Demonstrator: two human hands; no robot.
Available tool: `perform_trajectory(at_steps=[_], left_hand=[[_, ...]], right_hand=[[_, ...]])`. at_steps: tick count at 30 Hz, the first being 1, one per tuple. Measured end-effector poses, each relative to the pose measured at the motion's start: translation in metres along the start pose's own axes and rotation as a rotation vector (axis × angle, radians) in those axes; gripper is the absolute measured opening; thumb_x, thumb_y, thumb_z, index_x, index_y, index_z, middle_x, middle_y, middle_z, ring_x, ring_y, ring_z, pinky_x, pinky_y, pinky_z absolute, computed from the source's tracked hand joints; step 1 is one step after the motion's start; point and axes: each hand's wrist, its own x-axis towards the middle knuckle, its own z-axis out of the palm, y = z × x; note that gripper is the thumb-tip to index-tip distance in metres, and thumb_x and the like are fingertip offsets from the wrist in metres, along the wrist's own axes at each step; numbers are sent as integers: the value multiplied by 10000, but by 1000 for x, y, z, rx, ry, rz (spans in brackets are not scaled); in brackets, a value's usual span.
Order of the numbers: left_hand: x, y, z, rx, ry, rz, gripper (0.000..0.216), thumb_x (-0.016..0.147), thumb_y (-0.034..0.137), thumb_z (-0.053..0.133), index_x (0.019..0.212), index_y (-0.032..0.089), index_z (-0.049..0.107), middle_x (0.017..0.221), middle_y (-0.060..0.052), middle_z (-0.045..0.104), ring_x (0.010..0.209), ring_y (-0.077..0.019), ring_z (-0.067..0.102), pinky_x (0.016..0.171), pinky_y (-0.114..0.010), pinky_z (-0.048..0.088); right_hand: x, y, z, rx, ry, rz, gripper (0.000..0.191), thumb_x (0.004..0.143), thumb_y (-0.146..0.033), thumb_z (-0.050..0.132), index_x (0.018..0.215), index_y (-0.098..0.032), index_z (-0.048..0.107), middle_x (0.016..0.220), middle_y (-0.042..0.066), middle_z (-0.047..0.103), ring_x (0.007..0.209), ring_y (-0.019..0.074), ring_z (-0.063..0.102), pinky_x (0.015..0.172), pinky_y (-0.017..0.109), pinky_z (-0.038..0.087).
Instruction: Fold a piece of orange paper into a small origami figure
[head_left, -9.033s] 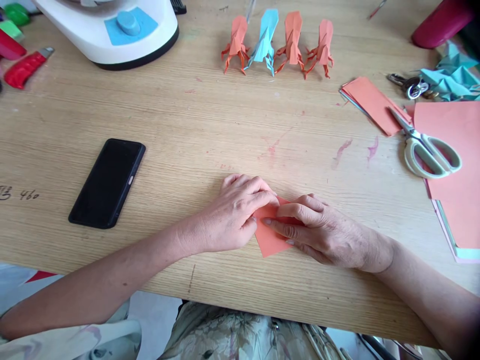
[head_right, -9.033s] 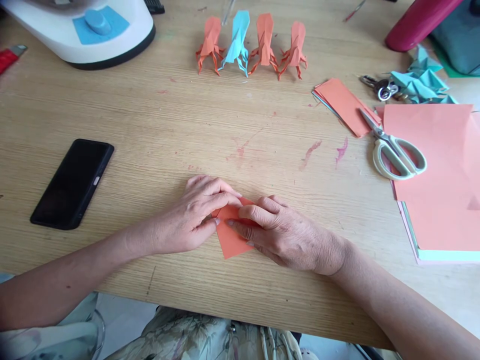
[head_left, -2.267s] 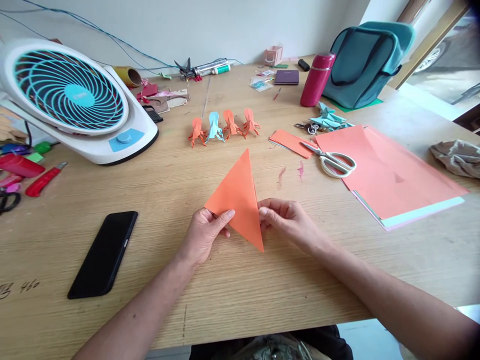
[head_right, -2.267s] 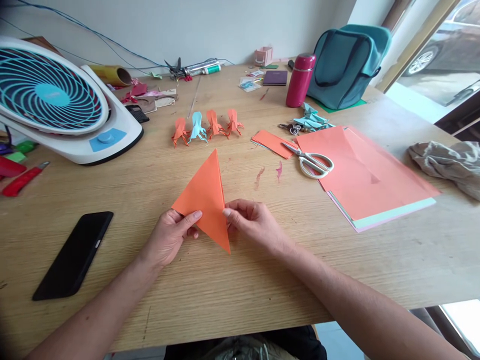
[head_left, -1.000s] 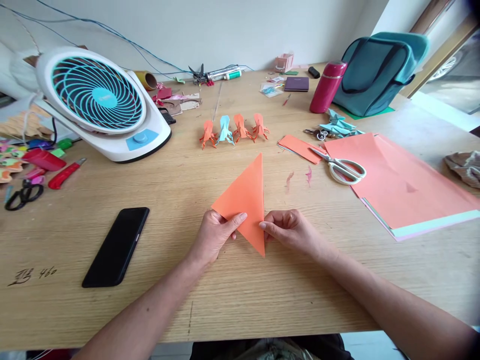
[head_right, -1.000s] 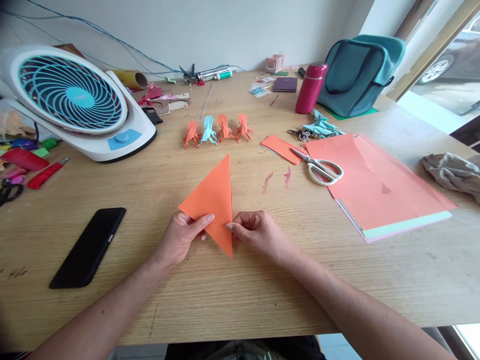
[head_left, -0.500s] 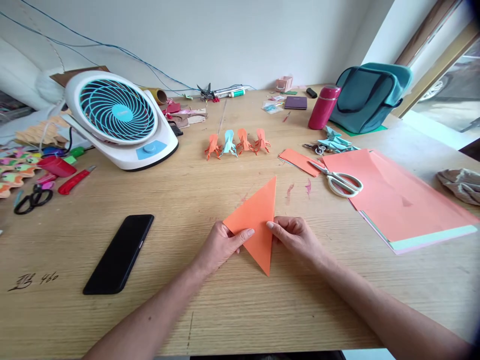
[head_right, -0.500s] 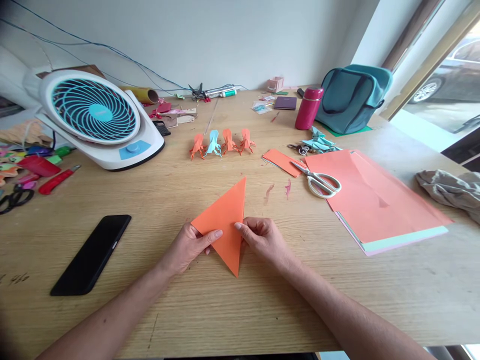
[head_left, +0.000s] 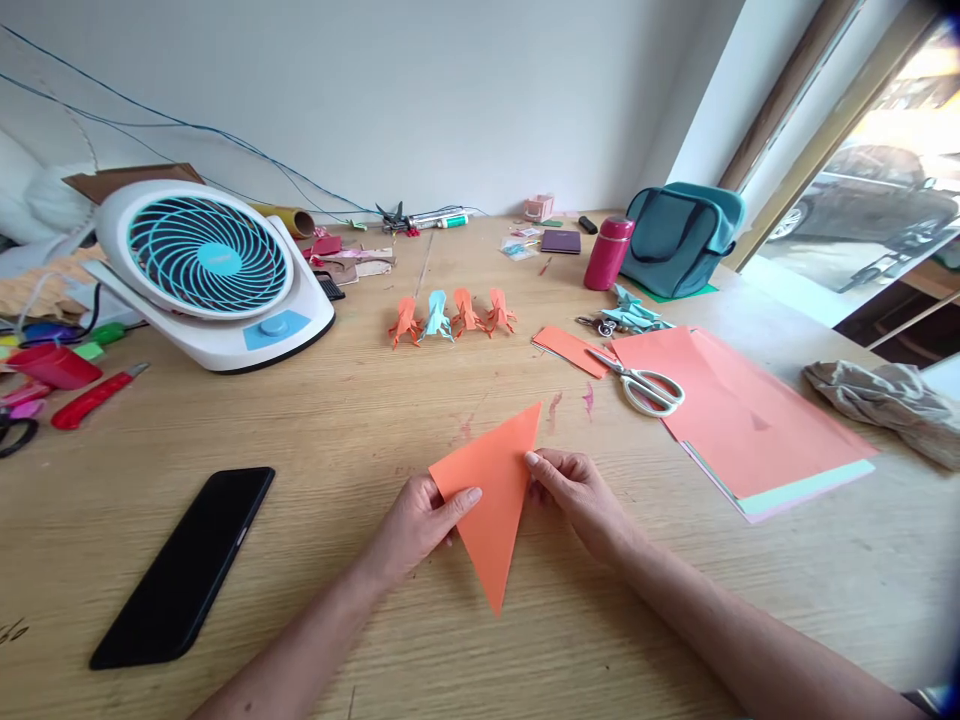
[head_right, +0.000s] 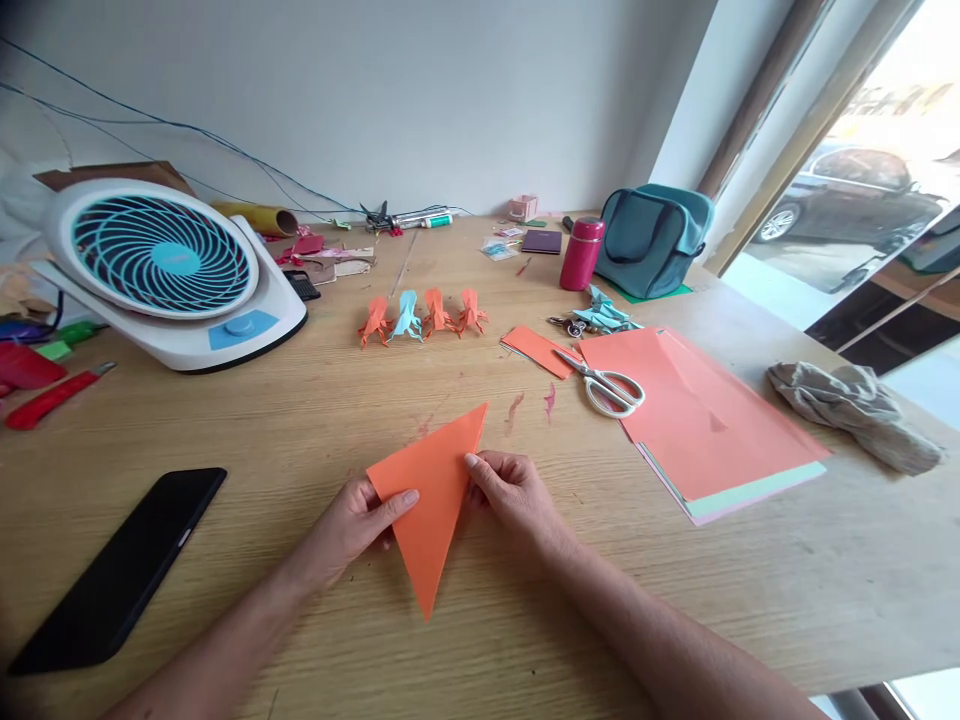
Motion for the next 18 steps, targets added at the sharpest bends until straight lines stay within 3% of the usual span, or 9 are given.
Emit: perform_trajectory(at_steps=[7,13,18], left_hand=[[0,0,1,1,2,17,366,838,522,649,857,156,661,670,6,565,536,-87,409,489,-201,321],[1,2,0,-49,-1,13,447,821,575,645,739,137,619,637,4,549,522,-80,439,486,-200,356],[4,0,-4,-33,93,137,391,930,494,534,770,143,596,653,11,537,536,-78,470,491,-191,407]], right_hand=[[2,3,-2,6,-3,34,532,790,-658,678,583,-190,531,570,-16,514,548,111,391,557,266,302],[3,13,-8,19,46,30,508,853,-595,655,592,-184,512,576,-19,498,553,106,375,547,267,269],[4,12,-15,47,135,15,453,857,-556,673,618,-193,543,609,-12,509,594,125,412,573,270,319]])
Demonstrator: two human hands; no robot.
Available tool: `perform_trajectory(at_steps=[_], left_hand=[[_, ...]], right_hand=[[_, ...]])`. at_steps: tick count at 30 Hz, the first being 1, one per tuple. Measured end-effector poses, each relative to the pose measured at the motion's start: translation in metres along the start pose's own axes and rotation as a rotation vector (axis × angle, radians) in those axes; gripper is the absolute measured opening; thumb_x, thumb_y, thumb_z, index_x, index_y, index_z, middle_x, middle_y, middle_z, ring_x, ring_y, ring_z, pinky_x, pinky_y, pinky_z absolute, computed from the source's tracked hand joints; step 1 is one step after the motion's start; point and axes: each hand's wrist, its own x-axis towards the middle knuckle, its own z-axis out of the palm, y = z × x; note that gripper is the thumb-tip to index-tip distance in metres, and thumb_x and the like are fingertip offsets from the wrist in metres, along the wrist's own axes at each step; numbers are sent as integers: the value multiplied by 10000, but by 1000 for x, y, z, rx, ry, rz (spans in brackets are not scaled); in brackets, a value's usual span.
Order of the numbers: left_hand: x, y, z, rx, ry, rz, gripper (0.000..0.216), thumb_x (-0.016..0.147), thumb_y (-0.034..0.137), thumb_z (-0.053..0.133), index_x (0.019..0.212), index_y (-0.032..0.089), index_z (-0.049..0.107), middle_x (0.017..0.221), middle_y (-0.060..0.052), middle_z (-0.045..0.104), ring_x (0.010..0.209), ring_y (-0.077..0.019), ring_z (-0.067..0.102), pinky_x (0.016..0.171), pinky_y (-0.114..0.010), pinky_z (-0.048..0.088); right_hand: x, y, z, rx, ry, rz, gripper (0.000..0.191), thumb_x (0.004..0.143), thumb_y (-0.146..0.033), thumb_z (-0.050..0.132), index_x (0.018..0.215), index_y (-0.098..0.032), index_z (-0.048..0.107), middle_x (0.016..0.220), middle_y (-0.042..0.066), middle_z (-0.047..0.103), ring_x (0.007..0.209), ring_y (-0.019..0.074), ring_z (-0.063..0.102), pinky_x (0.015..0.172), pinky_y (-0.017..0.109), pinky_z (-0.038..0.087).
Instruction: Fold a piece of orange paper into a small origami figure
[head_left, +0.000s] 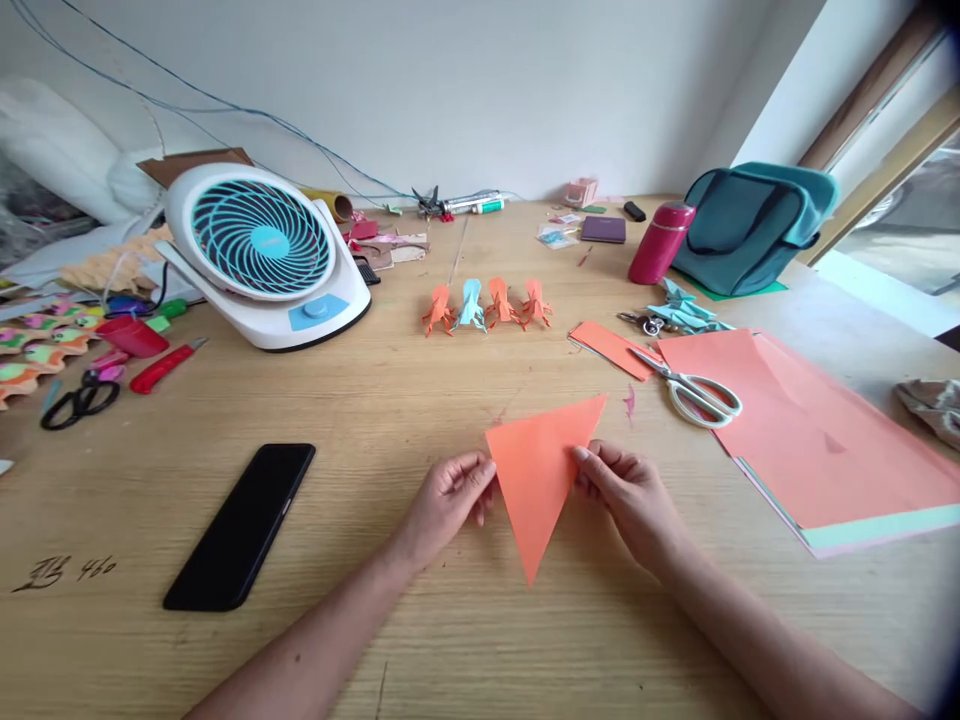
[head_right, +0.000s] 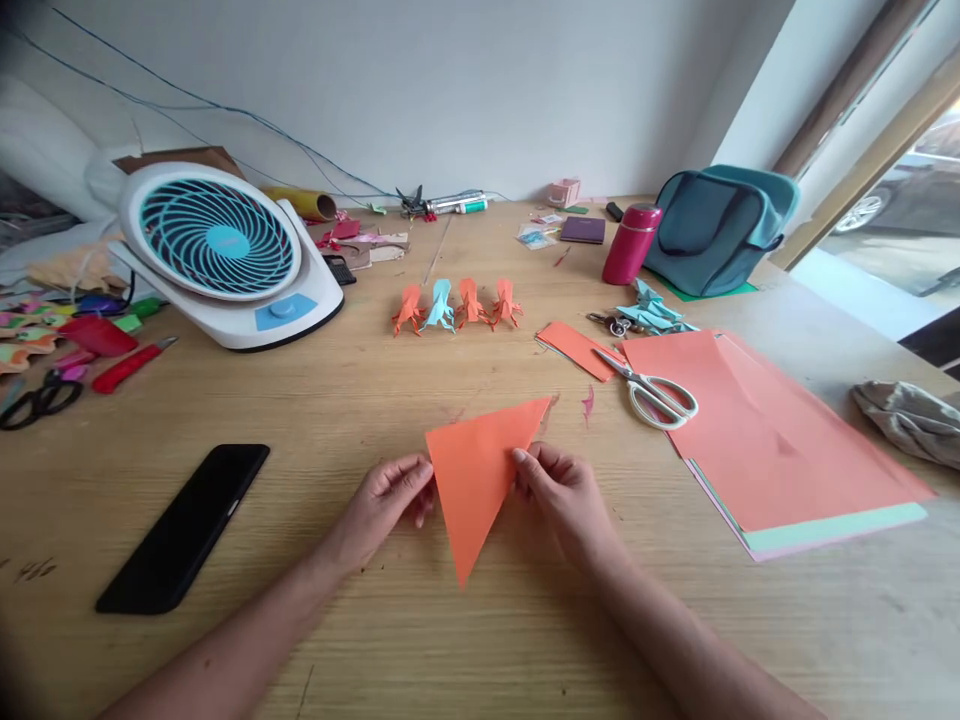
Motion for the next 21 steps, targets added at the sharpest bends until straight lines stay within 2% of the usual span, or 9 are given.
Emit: perform_trajectory(at_steps=[2,4,7,10,12,14,16,18,21], left_hand=[[1,-1,-1,35,71,81,275,968,402,497,1019,160,618,798,-18,592,633,-103,536,523,-199,461],[0,-3,-2,167,148,204,266,965,276,504,1213,197,561,1010,-64,615,783,-130,597,577,-212,512],[-1,-6,-2,499,237,489,552,911,113,537,1427,276,429,1362,-128,485,1149,-217,573,791,-312,581],[-3,-5,-2,813,248,703,780,880,79,596,1544,306,256,1552,-165,289,1382,-315,407,1002,-467,521],[-4,-3,-2,962,227,793,792,877,95,630,1552,274,256,1588,-182,238,1434,-346,335,1082,-518,447],[-6,-1,-1,1060,199,864,678,880,137,654,1496,244,390,1582,-178,282,1453,-353,297,1123,-522,387],[-8,1,0,1118,179,926,480,897,177,645,1364,247,561,1538,-139,407,1451,-331,298,1155,-513,319],[-11,3,2,1148,164,983,329,927,160,583,1229,264,660,1436,-78,562,1430,-283,340,1184,-490,236],[-16,5,5,1147,151,1053,348,941,87,491,1161,267,691,1254,-15,708,1331,-212,478,1205,-454,152]], right_hand=[[1,-2,-2,28,17,-1,428,846,-547,689,632,-196,567,631,-4,532,616,136,451,610,277,366],[2,-1,-4,51,22,4,411,849,-537,691,647,-197,581,646,-4,542,626,136,470,631,279,384],[3,2,-4,50,6,21,418,867,-543,669,651,-197,575,636,-7,537,611,129,465,610,271,373],[3,3,-3,29,-26,33,437,870,-562,654,647,-199,555,618,-10,536,583,123,446,568,264,351],[3,3,-1,33,-35,47,435,852,-562,675,649,-199,549,602,-15,544,559,115,446,547,258,345],[3,1,1,56,-32,75,421,822,-559,711,668,-197,562,584,-20,562,537,108,467,535,253,354],[2,-1,3,89,-32,100,410,792,-561,743,699,-194,582,574,-20,582,527,108,500,533,248,374],[2,-3,6,119,-51,124,412,770,-567,761,729,-192,596,576,-19,596,526,108,526,537,245,394],[0,-5,9,152,-103,173,424,741,-576,781,761,-189,609,601,-19,612,528,105,546,544,242,414]])
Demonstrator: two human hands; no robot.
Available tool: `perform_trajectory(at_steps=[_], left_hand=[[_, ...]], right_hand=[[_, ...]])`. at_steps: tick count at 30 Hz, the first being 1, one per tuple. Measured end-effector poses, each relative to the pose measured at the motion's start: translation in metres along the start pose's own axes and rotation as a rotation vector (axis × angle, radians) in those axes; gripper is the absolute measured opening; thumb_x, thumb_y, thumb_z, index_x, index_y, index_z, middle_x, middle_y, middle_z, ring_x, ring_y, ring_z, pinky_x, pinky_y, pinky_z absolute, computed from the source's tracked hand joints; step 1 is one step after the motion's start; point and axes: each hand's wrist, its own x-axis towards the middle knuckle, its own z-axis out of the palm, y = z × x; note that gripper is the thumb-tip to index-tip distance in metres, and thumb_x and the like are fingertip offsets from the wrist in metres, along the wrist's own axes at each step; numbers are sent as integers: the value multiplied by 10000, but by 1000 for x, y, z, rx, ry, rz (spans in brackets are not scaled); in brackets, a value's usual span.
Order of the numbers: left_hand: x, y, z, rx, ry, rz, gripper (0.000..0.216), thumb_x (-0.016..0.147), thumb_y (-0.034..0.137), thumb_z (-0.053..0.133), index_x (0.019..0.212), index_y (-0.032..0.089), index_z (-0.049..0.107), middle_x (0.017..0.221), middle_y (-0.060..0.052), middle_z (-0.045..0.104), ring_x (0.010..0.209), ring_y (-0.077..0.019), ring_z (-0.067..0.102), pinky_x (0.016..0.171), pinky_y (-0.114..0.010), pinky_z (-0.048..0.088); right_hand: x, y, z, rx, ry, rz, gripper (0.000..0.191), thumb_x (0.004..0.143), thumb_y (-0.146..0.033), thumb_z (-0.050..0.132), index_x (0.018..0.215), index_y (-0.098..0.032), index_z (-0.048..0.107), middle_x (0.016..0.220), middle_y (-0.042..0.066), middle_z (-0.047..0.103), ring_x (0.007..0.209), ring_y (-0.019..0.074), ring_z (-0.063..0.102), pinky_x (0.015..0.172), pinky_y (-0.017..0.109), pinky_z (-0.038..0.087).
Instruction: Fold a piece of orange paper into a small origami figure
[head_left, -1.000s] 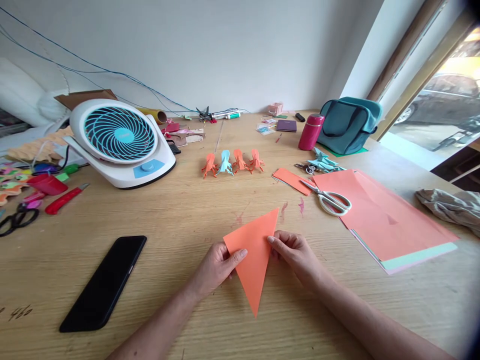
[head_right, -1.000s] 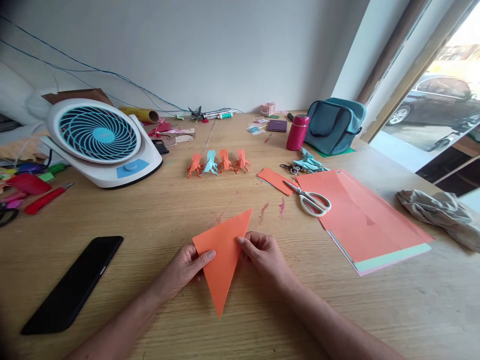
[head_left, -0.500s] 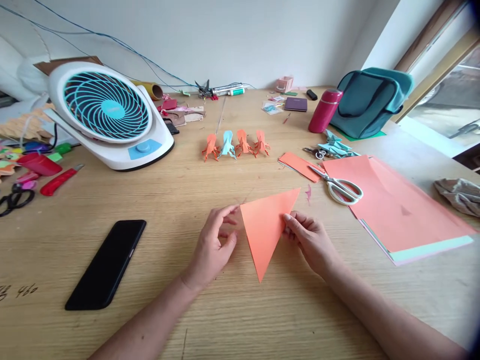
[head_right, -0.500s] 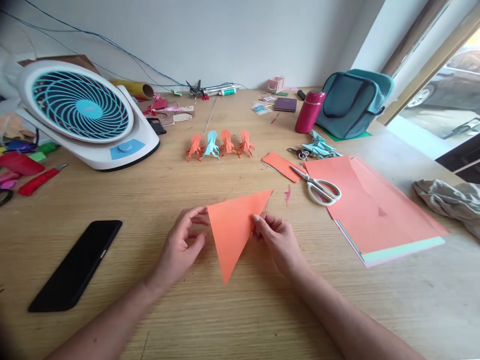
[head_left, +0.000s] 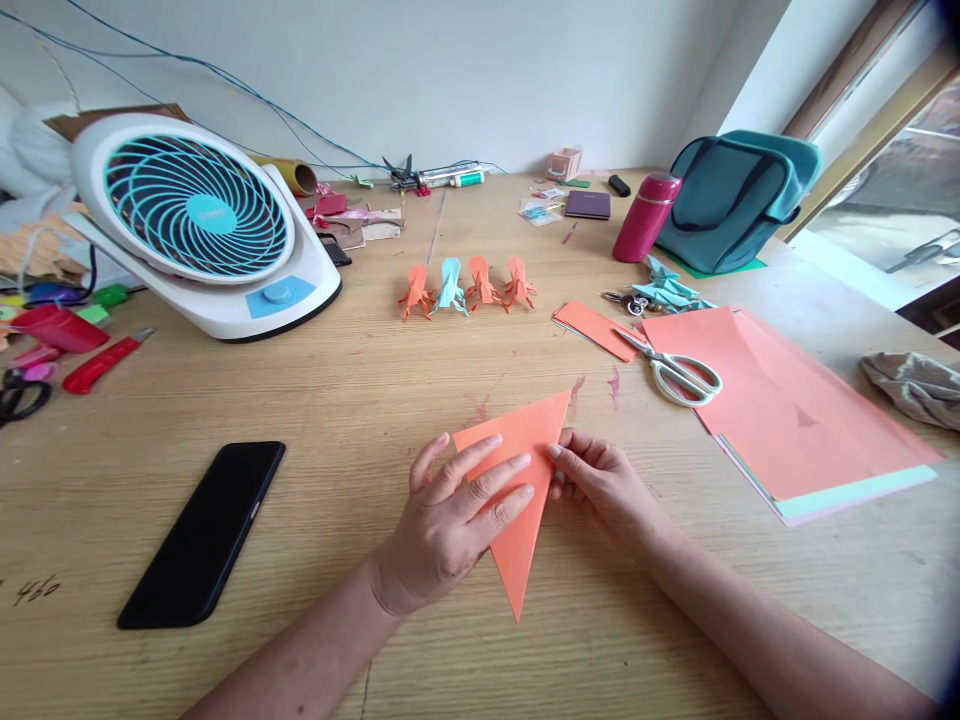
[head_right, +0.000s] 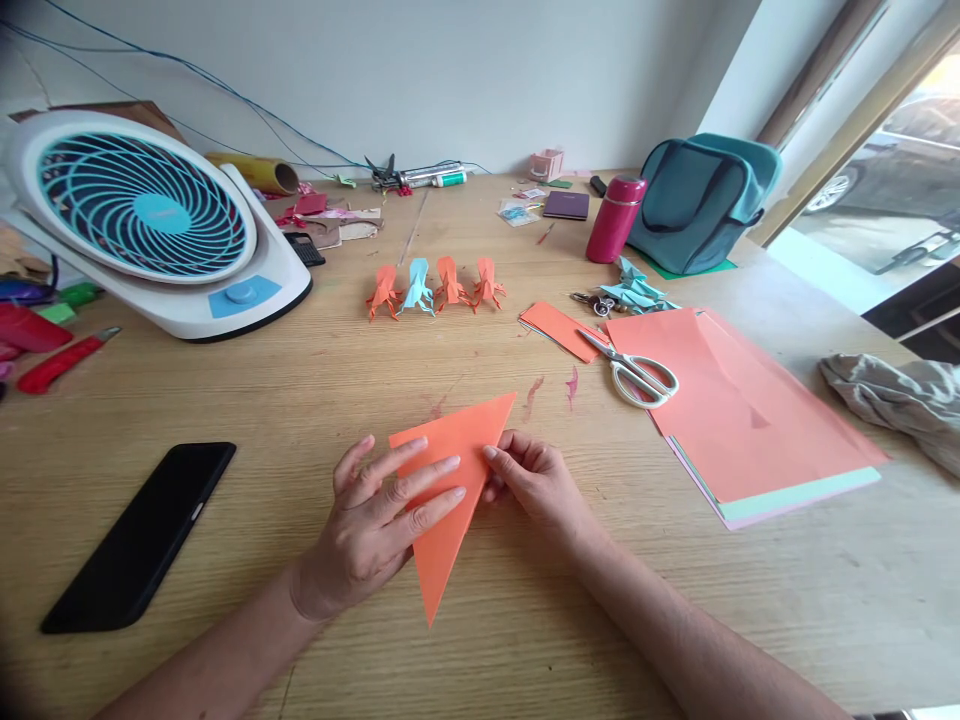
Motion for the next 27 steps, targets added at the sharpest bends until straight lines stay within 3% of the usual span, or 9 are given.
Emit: perform_trajectory(at_steps=[5,9,14,21,27], left_hand=[[2,0,-5,-131,-16,-23,369,962,108,453,1237,253,653,1123,-23,759,1114,-186,636,1115,-412,343],[0,-5,-6,-206,-11,2,390,992,131,400,1302,231,615,1139,-55,754,1086,-207,651,958,-391,477],[-6,-12,-3,-182,21,100,404,992,102,395,1331,189,598,1190,-69,738,1183,-222,616,947,-396,474],[-3,-10,-2,-156,-57,227,389,993,71,372,1267,166,631,1226,-70,723,1209,-201,613,972,-380,479],[-2,-5,-1,-116,-67,289,358,987,61,392,1198,151,667,1240,-60,717,1210,-209,604,984,-387,470]], right_hand=[[-2,2,1,29,-44,14,404,735,-550,796,824,-186,644,643,-16,629,545,100,559,565,238,432],[-1,3,1,39,-59,-27,374,747,-520,791,889,-198,665,687,-6,640,569,114,558,593,261,453],[1,1,-1,78,3,-117,325,763,-497,777,911,-232,661,737,-12,591,665,132,520,659,267,450],[3,-3,-9,33,197,-175,395,770,-556,749,674,-205,596,618,-24,511,574,115,417,574,254,355],[5,-5,-10,65,212,-209,380,795,-541,735,664,-199,634,628,-16,487,606,125,412,591,259,361]])
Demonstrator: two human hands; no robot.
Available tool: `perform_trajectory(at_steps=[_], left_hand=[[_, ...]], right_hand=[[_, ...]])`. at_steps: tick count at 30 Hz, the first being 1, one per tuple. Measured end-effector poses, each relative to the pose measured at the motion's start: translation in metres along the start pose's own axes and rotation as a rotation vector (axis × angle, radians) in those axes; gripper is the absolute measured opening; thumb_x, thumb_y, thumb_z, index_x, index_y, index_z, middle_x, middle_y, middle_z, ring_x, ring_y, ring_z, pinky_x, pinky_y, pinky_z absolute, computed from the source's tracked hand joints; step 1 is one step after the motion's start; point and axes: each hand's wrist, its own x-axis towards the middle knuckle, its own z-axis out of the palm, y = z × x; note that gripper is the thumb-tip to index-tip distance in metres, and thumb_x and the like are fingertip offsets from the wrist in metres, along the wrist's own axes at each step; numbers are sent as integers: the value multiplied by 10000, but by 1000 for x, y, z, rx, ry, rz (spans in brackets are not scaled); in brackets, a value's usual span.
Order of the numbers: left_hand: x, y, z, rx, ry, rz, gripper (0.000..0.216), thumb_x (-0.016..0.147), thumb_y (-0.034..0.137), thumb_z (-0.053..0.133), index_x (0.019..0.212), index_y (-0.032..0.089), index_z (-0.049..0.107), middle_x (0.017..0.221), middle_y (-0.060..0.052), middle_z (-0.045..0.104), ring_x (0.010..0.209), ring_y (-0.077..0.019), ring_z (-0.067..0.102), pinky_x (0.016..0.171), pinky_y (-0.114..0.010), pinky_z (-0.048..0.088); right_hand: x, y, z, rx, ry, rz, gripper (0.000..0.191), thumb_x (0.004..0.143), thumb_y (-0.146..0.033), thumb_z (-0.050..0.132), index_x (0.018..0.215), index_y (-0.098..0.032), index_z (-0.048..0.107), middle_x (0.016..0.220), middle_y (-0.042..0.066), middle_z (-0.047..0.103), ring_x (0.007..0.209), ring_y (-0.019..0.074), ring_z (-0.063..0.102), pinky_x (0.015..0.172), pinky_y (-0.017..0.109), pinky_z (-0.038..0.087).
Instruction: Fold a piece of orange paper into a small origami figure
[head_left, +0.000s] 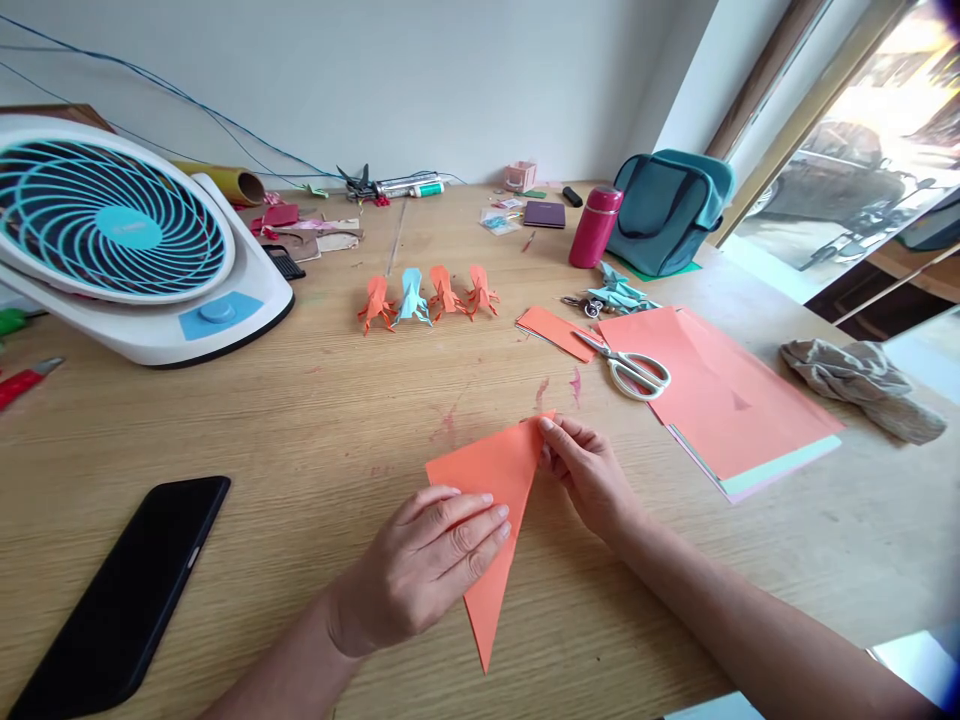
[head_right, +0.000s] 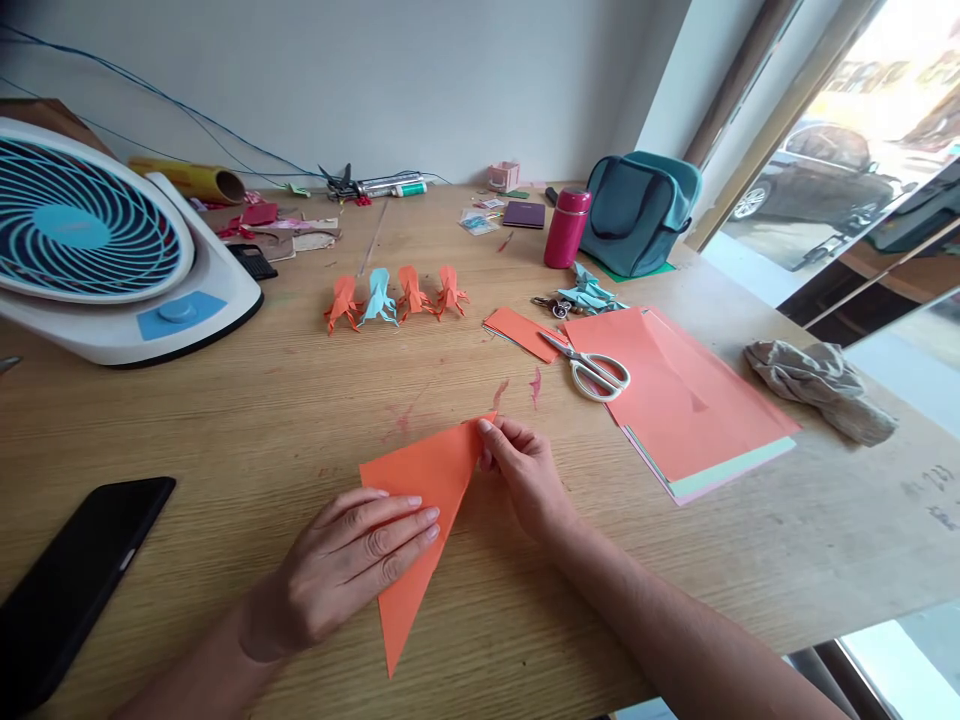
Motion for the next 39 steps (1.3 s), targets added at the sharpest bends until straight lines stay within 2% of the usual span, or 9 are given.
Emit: perform_trajectory(at_steps=[5,11,14,17,20,23,27,33,39], left_hand=[[7,6,5,-7,12,40,296,970,66,472,1158,124,693,1218,-63,726,1173,-201,609,1076,-392,407],[3,11,3,-73,50,-57,387,988,77,399,1253,186,660,1286,-35,693,1305,-185,504,1222,-432,191],[-1,6,-6,-138,154,-279,451,975,64,362,1316,221,612,1338,-48,655,1328,-198,487,1188,-418,259],[2,-1,-15,-432,262,-704,378,1004,183,388,1321,234,588,1326,-73,648,1262,-223,553,1081,-399,406],[11,-7,-19,-964,8,-1046,387,1007,409,428,1272,194,610,1153,-94,720,1091,-236,658,954,-355,495],[19,-8,-16,-1230,-205,-1089,384,922,481,570,1106,157,662,1014,-85,712,962,-229,660,836,-312,508],[28,-7,-8,-1265,-374,-1149,253,828,382,681,784,147,597,729,9,576,649,-120,512,573,-228,379],[43,-6,3,-1045,-400,-1167,202,812,304,622,706,163,524,662,46,406,621,-100,363,550,-240,258],[39,-2,16,-1038,-427,-1174,177,795,268,577,684,178,473,660,43,380,608,-104,353,533,-252,230]], right_hand=[[2,-3,-3,76,28,7,317,811,-505,735,917,-207,765,614,-33,475,607,110,402,587,236,353],[1,-7,-5,137,8,-40,264,826,-457,737,915,-215,794,659,-19,514,637,105,446,631,230,412],[-3,-9,-4,125,-4,-23,281,816,-475,745,937,-226,797,659,-17,520,635,105,451,614,230,404],[-8,-7,1,60,-54,-6,274,809,-471,757,918,-223,798,647,-20,527,628,101,437,610,232,391],[-14,-1,11,-41,-154,10,259,803,-451,768,827,-194,775,751,15,631,670,114,482,643,252,414],[-18,4,20,-52,-234,28,269,779,-440,788,803,-181,718,734,10,640,646,116,502,608,253,414],[-18,4,24,-54,-263,-9,295,763,-425,803,765,-173,650,656,-26,573,604,95,469,580,237,379],[-17,5,21,-67,-310,32,365,758,-499,781,777,-176,612,709,-5,596,647,121,519,599,254,397],[-16,3,17,-216,-279,1,401,781,-526,745,685,-172,582,604,-37,497,574,101,403,553,248,322]])
